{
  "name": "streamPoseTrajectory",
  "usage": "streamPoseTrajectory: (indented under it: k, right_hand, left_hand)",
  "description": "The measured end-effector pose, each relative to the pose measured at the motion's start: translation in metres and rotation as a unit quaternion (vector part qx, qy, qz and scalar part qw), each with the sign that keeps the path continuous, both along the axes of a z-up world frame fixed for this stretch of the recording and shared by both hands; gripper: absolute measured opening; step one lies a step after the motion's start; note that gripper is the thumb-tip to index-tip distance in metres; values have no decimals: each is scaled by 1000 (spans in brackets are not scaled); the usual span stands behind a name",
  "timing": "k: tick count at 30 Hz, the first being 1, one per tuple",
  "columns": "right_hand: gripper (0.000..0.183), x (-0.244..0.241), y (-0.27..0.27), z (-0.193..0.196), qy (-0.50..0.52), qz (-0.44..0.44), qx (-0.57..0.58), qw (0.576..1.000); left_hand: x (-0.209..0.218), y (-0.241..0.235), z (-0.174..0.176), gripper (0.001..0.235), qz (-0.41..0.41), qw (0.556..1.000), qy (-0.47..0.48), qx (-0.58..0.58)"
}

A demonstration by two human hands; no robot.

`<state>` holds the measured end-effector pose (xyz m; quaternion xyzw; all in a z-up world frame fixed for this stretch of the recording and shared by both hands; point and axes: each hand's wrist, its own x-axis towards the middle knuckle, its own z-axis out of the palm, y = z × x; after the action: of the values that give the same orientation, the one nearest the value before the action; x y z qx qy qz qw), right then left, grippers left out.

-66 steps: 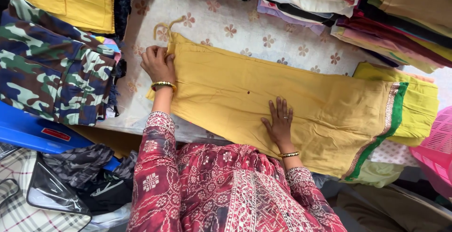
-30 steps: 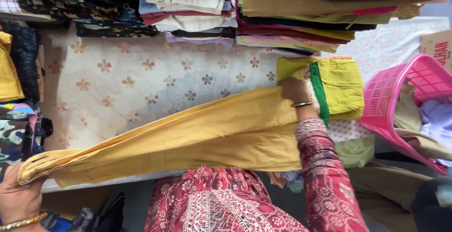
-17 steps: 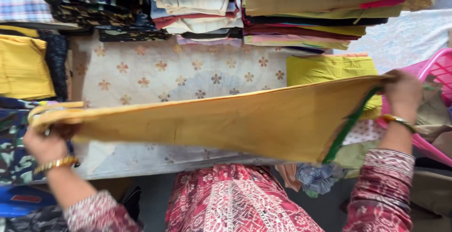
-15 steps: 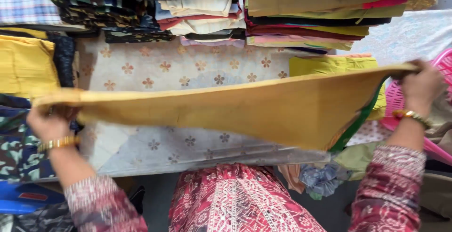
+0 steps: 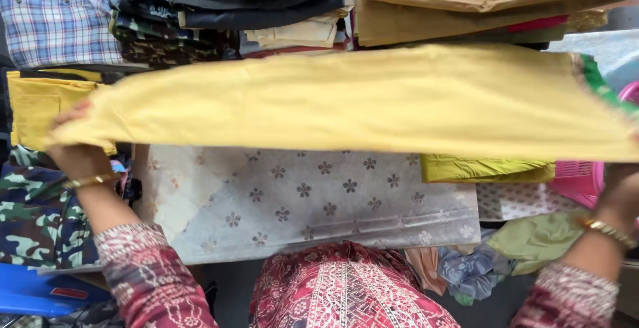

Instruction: Fold various pieces of clothing on a table and stack them neatly.

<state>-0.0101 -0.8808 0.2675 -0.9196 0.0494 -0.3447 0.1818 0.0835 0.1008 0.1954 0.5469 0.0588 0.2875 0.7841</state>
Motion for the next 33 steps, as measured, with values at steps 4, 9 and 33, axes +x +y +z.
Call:
streamPoseTrajectory:
  k: [4,9,33]
  right_hand:
    - [25,-45,38,-29,-1,-18,-81,997]
    - [39,-99,45,-97,147,-98,-102,979]
    - [47,-33,-25,-183,391,-149,16,908]
  left_hand:
    - [-72,3,-89,21,-14,996,88,-11]
    - [-166,4,-156,16,-26,969,243,-42]
    - [-245,31,-279,34,-41,766,485,419]
